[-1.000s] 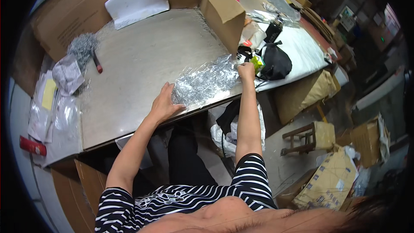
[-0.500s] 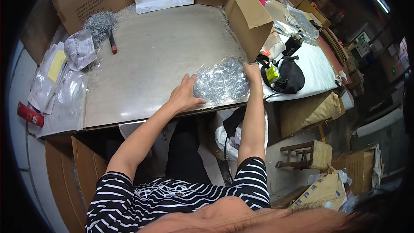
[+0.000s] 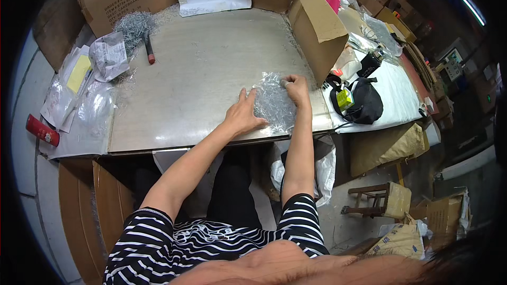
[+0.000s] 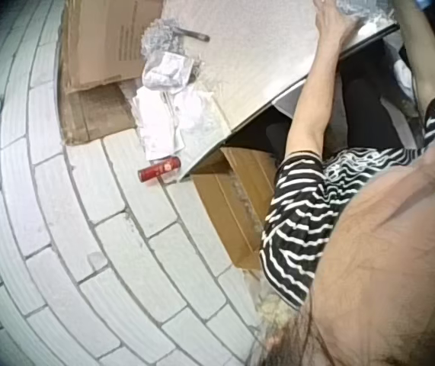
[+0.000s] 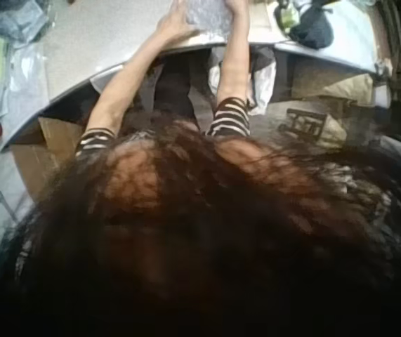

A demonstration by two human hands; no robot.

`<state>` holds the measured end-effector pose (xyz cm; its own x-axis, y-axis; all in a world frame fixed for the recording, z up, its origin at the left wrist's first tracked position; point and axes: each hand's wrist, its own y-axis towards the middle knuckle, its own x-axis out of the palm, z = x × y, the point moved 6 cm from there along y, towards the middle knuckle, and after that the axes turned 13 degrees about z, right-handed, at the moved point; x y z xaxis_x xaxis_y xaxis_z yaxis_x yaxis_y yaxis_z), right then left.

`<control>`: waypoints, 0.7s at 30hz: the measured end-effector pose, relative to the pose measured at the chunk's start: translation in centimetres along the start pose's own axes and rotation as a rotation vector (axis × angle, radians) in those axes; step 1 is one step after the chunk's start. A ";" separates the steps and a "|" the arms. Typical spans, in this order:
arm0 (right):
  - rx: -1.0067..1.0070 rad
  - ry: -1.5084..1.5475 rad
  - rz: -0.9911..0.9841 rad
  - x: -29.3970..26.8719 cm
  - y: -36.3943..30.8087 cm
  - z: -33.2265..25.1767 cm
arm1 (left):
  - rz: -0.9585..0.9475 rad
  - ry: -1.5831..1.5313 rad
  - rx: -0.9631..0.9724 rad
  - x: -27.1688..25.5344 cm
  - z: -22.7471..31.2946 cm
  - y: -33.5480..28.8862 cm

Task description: The person is bagging small metal components and placing them into a cardboard box.

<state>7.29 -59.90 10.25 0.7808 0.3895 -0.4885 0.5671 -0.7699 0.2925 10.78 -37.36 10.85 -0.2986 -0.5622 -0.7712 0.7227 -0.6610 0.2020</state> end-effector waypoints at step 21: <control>-0.144 -0.241 -0.365 7.3 -0.6 -4.5 | 0.089 -0.104 -0.074 -1.5 -3.8 0.5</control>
<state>13.84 -54.36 10.20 0.4491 0.4806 -0.7532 0.8378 -0.5194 0.1682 14.00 -34.97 9.82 -0.2910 -0.6680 -0.6849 0.7922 -0.5696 0.2190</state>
